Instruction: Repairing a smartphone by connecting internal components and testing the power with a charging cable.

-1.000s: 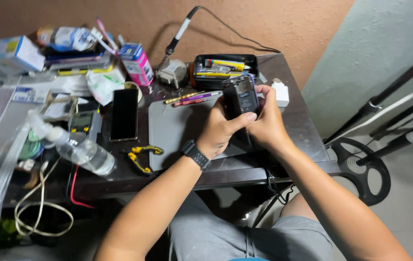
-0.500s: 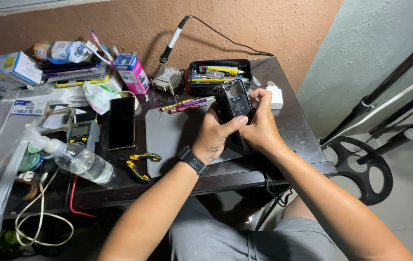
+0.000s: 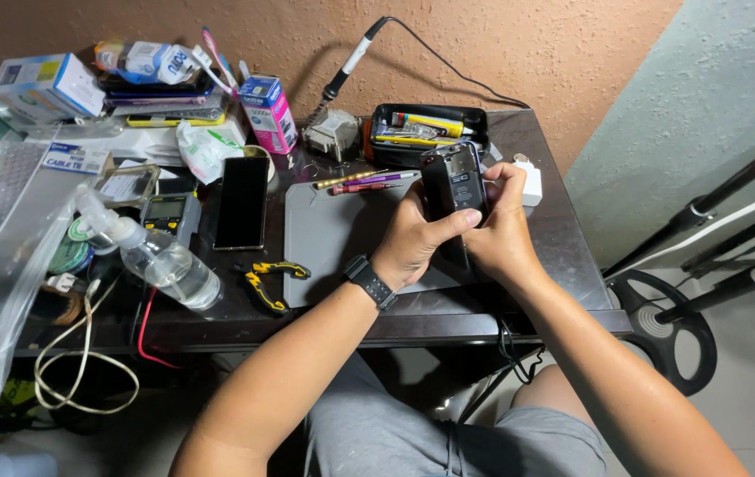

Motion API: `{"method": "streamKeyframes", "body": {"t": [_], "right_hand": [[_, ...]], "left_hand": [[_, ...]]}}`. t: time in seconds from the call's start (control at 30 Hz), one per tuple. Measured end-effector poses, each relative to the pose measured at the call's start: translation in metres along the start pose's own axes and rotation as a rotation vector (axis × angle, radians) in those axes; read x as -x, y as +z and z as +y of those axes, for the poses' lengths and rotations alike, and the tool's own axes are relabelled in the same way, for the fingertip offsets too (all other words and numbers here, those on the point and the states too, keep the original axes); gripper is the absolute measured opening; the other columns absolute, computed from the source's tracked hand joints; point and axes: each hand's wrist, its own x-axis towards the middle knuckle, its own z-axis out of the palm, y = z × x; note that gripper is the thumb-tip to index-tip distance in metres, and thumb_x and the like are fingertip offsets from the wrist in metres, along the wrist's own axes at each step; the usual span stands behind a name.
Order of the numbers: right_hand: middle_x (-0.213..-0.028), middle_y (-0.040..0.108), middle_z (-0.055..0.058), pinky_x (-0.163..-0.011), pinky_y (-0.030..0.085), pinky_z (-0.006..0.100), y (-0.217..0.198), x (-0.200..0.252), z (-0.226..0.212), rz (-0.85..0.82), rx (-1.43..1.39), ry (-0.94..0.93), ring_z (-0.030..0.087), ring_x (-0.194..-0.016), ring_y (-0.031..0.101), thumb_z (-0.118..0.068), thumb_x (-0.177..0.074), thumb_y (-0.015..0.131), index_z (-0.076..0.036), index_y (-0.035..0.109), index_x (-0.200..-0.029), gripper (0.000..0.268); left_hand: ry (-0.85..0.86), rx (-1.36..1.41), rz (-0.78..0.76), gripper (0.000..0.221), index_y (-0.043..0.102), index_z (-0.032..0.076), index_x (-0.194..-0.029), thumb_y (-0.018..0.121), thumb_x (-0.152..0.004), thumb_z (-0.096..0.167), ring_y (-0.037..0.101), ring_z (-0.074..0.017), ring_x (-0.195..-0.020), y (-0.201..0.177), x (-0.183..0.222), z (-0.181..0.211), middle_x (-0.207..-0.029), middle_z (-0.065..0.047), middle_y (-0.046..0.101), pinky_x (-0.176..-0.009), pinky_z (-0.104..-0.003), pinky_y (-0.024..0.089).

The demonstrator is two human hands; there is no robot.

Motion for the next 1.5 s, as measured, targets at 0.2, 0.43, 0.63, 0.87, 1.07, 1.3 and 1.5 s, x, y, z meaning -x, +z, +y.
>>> {"method": "streamKeyframes", "body": {"t": [0.2,0.43,0.63,0.87,1.07,1.3,1.5], "right_hand": [[-0.114,0.07,0.017,-0.076,0.059,0.038,-0.004,-0.001,0.002,-0.021,0.003,0.014,0.031,-0.096,0.068,-0.003,-0.095,0.086,-0.013,0.032,-0.146,0.075],[-0.115,0.066,0.013,-0.078,0.057,0.034,-0.007,0.0,0.009,-0.01,0.03,-0.006,0.027,-0.099,0.066,-0.002,-0.098,0.086,-0.013,0.032,-0.146,0.073],[-0.119,0.061,0.018,-0.082,0.057,0.038,-0.002,0.003,-0.013,-0.022,0.074,0.001,0.031,-0.101,0.064,0.0,-0.1,0.084,-0.011,0.028,-0.15,0.076],[-0.119,0.059,0.015,-0.083,0.054,0.035,0.001,0.004,-0.021,-0.04,0.097,0.015,0.026,-0.1,0.061,0.002,-0.104,0.073,-0.011,0.031,-0.154,0.067],[-0.123,0.061,0.018,-0.089,0.054,0.037,-0.003,-0.001,-0.005,-0.058,0.06,0.02,0.027,-0.105,0.06,0.002,-0.104,0.076,-0.011,0.032,-0.157,0.07],[-0.135,0.062,0.02,-0.094,0.06,0.044,-0.012,-0.009,0.019,-0.099,-0.075,0.014,0.029,-0.118,0.061,0.003,-0.098,0.084,-0.01,0.034,-0.16,0.08],[-0.136,0.062,0.015,-0.092,0.062,0.041,-0.015,-0.009,0.034,-0.095,-0.145,0.035,0.025,-0.12,0.063,0.002,-0.095,0.088,-0.012,0.036,-0.161,0.085]], "left_hand": [[0.014,0.003,-0.009,0.067,0.063,0.006,-0.127,0.109,-0.079,0.018,0.073,-0.0141,-0.107,0.002,0.0,-0.002,-0.11,-0.004,0.074,-0.09,-0.031,0.065],[0.045,-0.005,0.018,0.067,0.063,0.008,-0.125,0.109,-0.079,0.022,0.073,-0.0131,-0.103,0.005,0.003,0.001,-0.105,0.0,0.072,-0.087,-0.028,0.063],[0.03,0.016,0.043,0.073,0.065,0.003,-0.13,0.109,-0.075,0.024,0.073,-0.015,-0.103,0.003,0.003,-0.004,-0.107,-0.005,0.075,-0.086,-0.034,0.064],[-0.011,-0.026,0.077,0.082,0.06,-0.002,-0.132,0.108,-0.071,0.027,0.071,-0.0223,-0.106,0.002,0.002,-0.006,-0.11,-0.013,0.071,-0.086,-0.042,0.064],[-0.042,-0.196,0.124,0.094,0.063,-0.004,-0.135,0.106,-0.064,0.04,0.077,-0.0353,-0.115,0.01,-0.007,-0.015,-0.117,-0.021,0.074,-0.096,-0.049,0.064],[-0.058,-0.348,0.145,0.097,0.067,-0.002,-0.135,0.104,-0.061,0.048,0.08,-0.041,-0.121,0.009,-0.002,-0.007,-0.121,-0.023,0.078,-0.1,-0.049,0.065],[-0.062,-0.349,0.152,0.092,0.067,-0.003,-0.135,0.105,-0.064,0.041,0.081,-0.0416,-0.126,0.004,0.004,0.008,-0.123,-0.024,0.081,-0.106,-0.05,0.064]]}}
